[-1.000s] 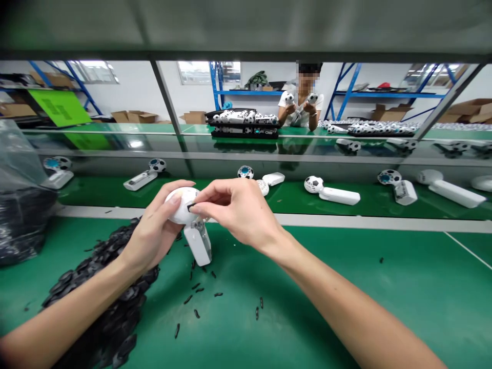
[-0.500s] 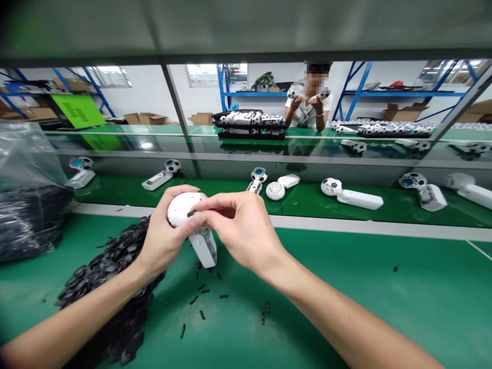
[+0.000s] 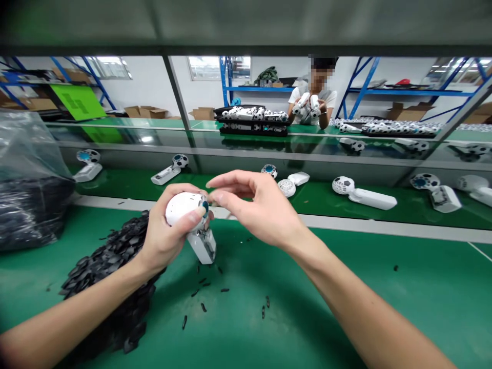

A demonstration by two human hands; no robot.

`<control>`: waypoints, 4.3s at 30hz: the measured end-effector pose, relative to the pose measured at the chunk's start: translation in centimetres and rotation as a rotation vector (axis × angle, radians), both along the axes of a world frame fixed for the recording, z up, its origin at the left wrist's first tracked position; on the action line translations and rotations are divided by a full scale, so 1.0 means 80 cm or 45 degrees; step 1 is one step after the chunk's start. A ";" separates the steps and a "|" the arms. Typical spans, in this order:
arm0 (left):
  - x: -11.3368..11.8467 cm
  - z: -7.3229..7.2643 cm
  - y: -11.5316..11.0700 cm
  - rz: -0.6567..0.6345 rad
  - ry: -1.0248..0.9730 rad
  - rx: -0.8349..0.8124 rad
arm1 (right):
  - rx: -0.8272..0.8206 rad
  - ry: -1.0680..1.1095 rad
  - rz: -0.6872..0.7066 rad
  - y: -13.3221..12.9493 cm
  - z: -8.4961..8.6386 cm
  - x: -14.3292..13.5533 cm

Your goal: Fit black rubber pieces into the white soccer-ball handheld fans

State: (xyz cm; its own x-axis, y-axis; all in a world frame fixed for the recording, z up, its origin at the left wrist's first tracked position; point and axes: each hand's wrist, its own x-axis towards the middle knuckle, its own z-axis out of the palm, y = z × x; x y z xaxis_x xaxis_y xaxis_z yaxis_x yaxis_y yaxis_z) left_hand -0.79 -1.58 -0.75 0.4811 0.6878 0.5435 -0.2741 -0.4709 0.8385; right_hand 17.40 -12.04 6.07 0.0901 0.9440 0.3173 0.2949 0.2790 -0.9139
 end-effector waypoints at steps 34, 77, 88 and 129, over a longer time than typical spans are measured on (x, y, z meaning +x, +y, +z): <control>-0.032 0.085 0.077 0.382 -0.488 -0.334 | -0.199 -1.063 0.400 0.059 -0.098 -0.136; -0.011 0.038 0.031 0.145 0.105 -0.391 | 1.321 -1.161 -0.191 -0.002 -0.053 -0.034; -0.027 0.052 0.056 0.188 0.379 0.056 | 0.638 -0.162 -0.353 0.002 -0.043 -0.045; -0.008 0.054 -0.016 0.011 0.344 -0.628 | 0.262 -0.087 -0.161 -0.002 -0.058 -0.067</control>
